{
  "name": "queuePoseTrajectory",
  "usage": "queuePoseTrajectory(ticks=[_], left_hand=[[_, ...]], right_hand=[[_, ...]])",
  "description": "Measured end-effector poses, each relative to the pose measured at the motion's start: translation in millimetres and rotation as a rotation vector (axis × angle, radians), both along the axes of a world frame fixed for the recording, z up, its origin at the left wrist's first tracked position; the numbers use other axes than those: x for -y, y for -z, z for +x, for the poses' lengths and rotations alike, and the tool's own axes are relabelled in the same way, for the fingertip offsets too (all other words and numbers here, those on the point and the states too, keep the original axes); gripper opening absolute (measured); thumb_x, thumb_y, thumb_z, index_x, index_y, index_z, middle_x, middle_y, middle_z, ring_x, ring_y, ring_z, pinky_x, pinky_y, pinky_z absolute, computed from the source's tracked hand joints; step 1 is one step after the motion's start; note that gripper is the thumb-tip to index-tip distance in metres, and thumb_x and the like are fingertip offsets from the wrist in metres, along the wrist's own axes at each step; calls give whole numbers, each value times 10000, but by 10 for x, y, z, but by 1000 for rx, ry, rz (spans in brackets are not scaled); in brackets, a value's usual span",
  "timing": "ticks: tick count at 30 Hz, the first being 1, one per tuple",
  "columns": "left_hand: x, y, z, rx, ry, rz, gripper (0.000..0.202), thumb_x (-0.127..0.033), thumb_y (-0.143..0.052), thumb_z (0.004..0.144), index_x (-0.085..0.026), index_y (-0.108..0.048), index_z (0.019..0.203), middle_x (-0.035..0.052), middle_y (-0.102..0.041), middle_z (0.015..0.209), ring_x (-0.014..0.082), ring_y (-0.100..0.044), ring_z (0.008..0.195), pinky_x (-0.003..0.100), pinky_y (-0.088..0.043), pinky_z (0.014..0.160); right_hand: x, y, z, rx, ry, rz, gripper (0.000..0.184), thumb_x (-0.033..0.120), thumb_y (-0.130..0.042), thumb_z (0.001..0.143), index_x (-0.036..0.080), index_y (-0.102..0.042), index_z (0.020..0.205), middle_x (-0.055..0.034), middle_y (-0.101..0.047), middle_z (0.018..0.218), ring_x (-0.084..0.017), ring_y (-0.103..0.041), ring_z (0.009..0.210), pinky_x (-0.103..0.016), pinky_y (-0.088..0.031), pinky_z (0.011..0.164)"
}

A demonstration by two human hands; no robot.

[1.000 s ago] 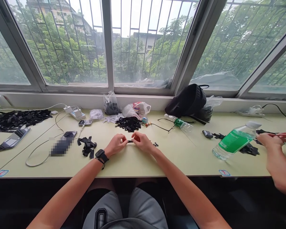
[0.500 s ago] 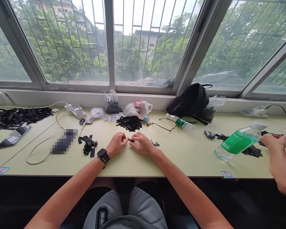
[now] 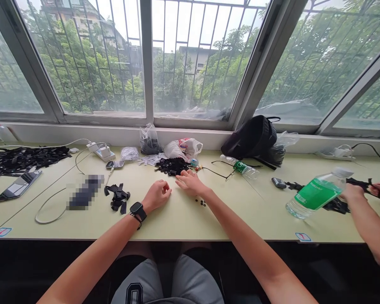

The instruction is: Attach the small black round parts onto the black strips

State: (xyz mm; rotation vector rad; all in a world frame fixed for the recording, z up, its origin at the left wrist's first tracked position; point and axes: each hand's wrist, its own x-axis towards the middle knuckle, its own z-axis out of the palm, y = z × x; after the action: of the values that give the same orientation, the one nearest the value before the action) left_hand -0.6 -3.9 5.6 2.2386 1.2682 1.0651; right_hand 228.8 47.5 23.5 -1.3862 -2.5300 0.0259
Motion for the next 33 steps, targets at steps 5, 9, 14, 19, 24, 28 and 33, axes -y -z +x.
queuePoseTrajectory(ticks=[5,9,14,19,24,28,33], left_hand=[[3,-3,-7,4,15,-2,142,-245,-636,887,-194,-630,754,46,-621,795,180,-564,708,321,-452,678],[16,-9,-15,6,40,-7,132,-240,-637,888,-195,-642,764,49,-621,815,179,-565,715,322,-465,689],[61,-31,-32,3,91,-1,106,-244,-636,896,-193,-655,805,63,-640,888,171,-569,717,315,-471,687],[60,-223,-149,-110,70,28,96,-243,-603,912,-202,-676,866,57,-658,809,185,-595,690,305,-444,642],[11,-590,-764,-302,-206,38,139,-277,-591,902,-204,-707,922,76,-710,821,226,-655,737,323,-461,675],[112,-667,-1445,-545,-551,-46,303,-403,-561,923,-174,-712,1051,139,-746,1007,303,-689,905,376,-501,779],[402,-373,-1677,-695,-537,-15,510,-558,-467,977,-153,-718,1159,190,-718,1186,392,-634,1150,483,-479,1003]], right_hand=[[-220,61,62,-31,74,26,406,476,-474,1047,307,-684,1351,-131,-596,1228,-342,-496,1200,-553,-400,1056],[-183,55,151,-126,12,103,388,449,-538,1021,278,-702,1329,-130,-627,1211,-340,-504,1200,-537,-403,1082],[20,-34,419,-274,-43,145,287,408,-584,1000,269,-738,1199,-114,-676,1169,-329,-536,1187,-502,-425,1068],[165,30,770,-402,37,111,204,371,-599,968,242,-755,987,-107,-727,1028,-312,-598,1069,-469,-477,978],[139,95,972,-494,128,117,247,409,-581,947,236,-738,866,-97,-740,927,-307,-640,972,-450,-503,876],[100,76,988,-512,142,147,253,427,-579,944,237,-729,869,-98,-746,926,-317,-639,975,-445,-503,840],[125,70,938,-501,115,131,237,404,-593,942,236,-725,838,-100,-739,910,-305,-633,938,-438,-497,843]])
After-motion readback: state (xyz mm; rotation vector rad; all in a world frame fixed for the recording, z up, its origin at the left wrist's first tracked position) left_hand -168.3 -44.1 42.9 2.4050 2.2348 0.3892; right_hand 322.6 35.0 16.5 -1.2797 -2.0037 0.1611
